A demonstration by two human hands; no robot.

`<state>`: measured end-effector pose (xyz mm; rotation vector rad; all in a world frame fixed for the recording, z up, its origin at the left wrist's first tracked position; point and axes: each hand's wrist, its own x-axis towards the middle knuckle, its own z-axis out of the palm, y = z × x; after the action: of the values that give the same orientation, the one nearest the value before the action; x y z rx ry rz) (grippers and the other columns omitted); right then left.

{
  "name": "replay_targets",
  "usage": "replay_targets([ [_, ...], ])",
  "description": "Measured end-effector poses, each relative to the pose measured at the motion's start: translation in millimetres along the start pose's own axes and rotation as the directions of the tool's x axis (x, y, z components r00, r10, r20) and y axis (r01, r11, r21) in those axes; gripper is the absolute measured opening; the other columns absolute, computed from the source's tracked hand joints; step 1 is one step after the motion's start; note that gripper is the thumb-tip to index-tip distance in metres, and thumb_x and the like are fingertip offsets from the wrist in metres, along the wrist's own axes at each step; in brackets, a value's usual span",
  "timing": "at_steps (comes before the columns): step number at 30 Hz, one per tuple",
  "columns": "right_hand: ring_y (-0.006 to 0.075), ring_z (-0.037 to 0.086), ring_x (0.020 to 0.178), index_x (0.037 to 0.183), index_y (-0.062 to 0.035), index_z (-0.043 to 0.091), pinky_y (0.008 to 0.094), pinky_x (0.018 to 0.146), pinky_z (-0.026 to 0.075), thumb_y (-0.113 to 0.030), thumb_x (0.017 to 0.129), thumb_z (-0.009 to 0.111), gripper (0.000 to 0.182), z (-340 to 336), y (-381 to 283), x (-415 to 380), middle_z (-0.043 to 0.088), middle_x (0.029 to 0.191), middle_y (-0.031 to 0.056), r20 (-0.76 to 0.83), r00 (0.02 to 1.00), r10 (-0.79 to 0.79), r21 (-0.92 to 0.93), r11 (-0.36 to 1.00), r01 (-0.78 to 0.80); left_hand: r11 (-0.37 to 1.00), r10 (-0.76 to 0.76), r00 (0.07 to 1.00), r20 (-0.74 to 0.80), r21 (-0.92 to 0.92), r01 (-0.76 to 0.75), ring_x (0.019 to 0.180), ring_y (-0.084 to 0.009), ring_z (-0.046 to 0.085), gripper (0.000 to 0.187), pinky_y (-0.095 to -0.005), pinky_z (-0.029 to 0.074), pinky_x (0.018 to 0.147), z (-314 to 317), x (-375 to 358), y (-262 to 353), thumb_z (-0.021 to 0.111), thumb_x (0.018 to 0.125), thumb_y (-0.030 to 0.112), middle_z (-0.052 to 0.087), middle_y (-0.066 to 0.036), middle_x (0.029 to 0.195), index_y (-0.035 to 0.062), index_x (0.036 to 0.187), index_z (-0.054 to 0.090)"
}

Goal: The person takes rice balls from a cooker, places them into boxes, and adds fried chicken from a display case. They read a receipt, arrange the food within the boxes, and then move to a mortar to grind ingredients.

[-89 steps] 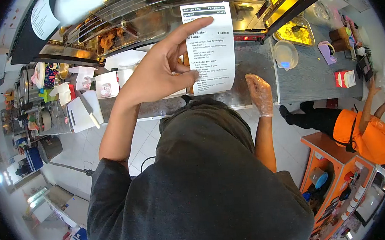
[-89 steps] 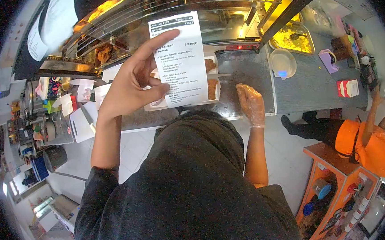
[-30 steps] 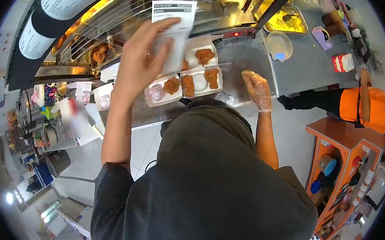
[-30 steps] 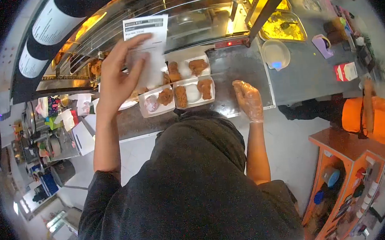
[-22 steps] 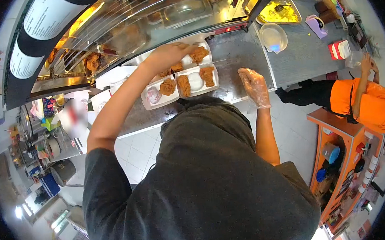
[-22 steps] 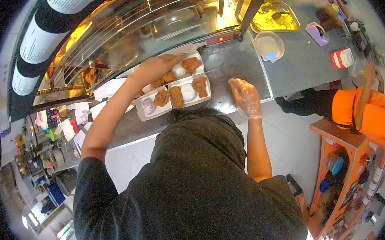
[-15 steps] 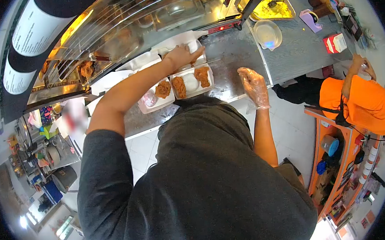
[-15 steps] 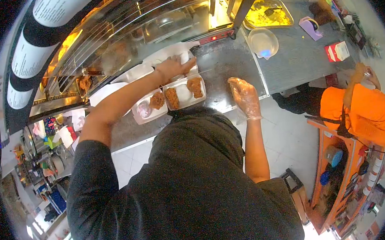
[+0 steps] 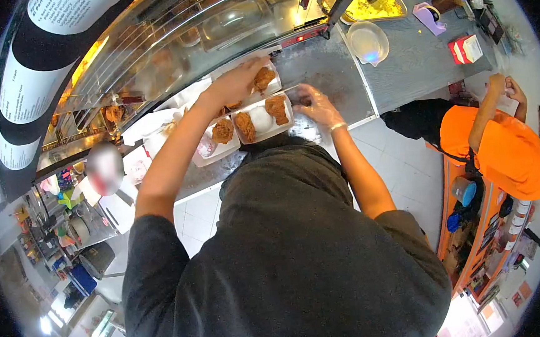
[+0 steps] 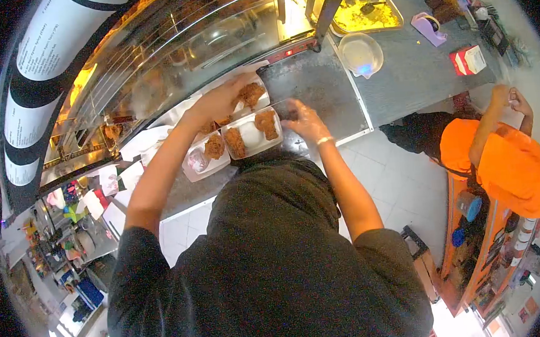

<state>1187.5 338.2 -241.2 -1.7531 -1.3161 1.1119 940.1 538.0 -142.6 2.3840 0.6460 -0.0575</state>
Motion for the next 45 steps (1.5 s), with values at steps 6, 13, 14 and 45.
replay_targets([
  [6, 0.0254, 0.066, 0.114, 0.137, -0.0059, 0.065, 0.0374, 0.098, 0.057, -0.009, 0.080, 0.091, 0.063, 26, 5, 63, 0.066, 0.131, 0.0098, 0.081, 0.994, -0.071, 0.487, 0.873, 0.023, 0.870, -0.290, 0.941, -0.173, -0.457, 0.184, 0.131, -0.0375, 0.062, 0.045, -0.0437, 0.048, 0.111, -26, -103, 81, 0.063, 0.108, 0.030, 0.066, -0.019, 0.140, 0.0040, 0.144, 0.061],
  [13, 0.0212, 0.069, 0.091, 0.096, -0.0065, 0.077, 0.0355, 0.080, 0.057, -0.012, 0.081, 0.088, 0.019, 11, 11, 90, 0.070, 0.092, 0.0087, 0.282, 0.886, -0.368, 0.046, 0.928, 0.370, 0.899, -0.422, 0.667, -0.614, -0.378, 0.222, 0.130, -0.0353, 0.064, 0.039, -0.0440, 0.046, 0.113, 52, -188, 96, 0.061, 0.107, 0.016, 0.067, -0.021, 0.138, 0.0010, 0.143, 0.061],
  [14, 0.0211, 0.069, 0.086, 0.095, -0.0059, 0.077, 0.0358, 0.078, 0.057, -0.013, 0.081, 0.087, 0.019, 3, 5, 89, 0.070, 0.088, 0.0082, 0.329, 0.862, -0.385, -0.018, 0.910, 0.413, 0.885, -0.454, 0.636, -0.624, -0.398, 0.241, 0.130, -0.0342, 0.064, 0.039, -0.0438, 0.046, 0.113, 63, -196, 94, 0.060, 0.107, 0.014, 0.068, -0.020, 0.137, 0.0002, 0.143, 0.061],
  [45, 0.0164, 0.070, 0.085, 0.134, 0.0041, 0.065, 0.0306, 0.071, 0.058, -0.007, 0.102, 0.068, 0.034, -47, 66, -118, 0.074, 0.107, 0.0129, -0.619, 0.746, 0.247, 0.418, 0.907, 0.046, 0.758, -0.651, 0.707, -0.277, -0.187, 0.625, 0.086, -0.0480, 0.075, 0.089, -0.0555, 0.060, 0.079, 50, -73, 105, 0.062, 0.101, 0.046, 0.074, -0.032, 0.098, -0.0105, 0.159, 0.023],
])
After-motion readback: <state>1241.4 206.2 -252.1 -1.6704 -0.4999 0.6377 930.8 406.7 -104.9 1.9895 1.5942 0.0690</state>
